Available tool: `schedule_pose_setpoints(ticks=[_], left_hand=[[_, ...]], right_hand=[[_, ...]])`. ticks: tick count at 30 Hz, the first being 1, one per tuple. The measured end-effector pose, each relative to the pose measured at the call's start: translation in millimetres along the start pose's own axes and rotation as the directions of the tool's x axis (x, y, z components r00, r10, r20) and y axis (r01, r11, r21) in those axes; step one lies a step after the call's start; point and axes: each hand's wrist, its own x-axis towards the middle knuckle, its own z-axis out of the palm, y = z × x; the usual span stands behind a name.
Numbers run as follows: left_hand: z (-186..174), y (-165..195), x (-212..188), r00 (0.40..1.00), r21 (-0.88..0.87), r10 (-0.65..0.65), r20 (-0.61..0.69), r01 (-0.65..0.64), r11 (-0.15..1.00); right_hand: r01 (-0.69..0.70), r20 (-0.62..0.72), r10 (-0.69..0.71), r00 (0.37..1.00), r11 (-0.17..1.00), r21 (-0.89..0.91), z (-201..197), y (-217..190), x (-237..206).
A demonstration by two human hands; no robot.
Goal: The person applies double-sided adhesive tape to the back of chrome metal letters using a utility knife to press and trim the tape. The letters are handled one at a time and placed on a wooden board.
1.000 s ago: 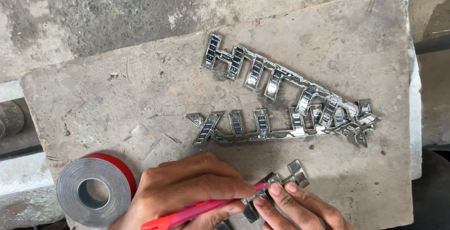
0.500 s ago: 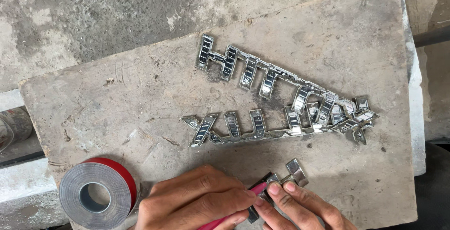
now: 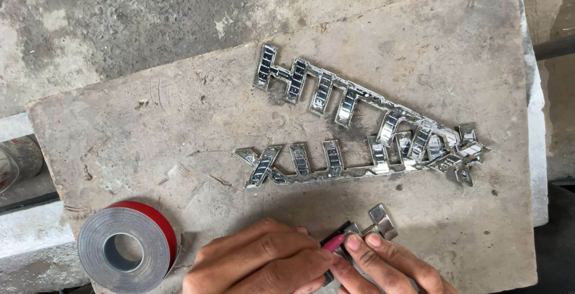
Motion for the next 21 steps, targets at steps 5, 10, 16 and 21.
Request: schedule_pose_setpoints(ticks=[5,10,16,21], left_hand=[[2,-2,-3,0.999,0.077,0.045,0.025,-0.047,0.996],[-2,-4,-3,0.99,0.11,0.108,0.09,-0.117,0.987],[-8,0,-2,0.986,0.12,0.069,0.152,-0.088,0.989],[-11,2,-1,0.984,0.114,0.073,0.163,-0.092,0.989]], right_hand=[[-0.086,0.0,0.086,0.996,0.996,0.025,-3,-8,3],[-0.074,0.051,0.071,0.996,0.996,0.056,-6,-6,3],[-0.038,0.033,0.037,0.999,0.999,0.029,-5,-5,2],[-0.034,0.023,0.034,0.999,0.999,0.019,-2,-5,1]])
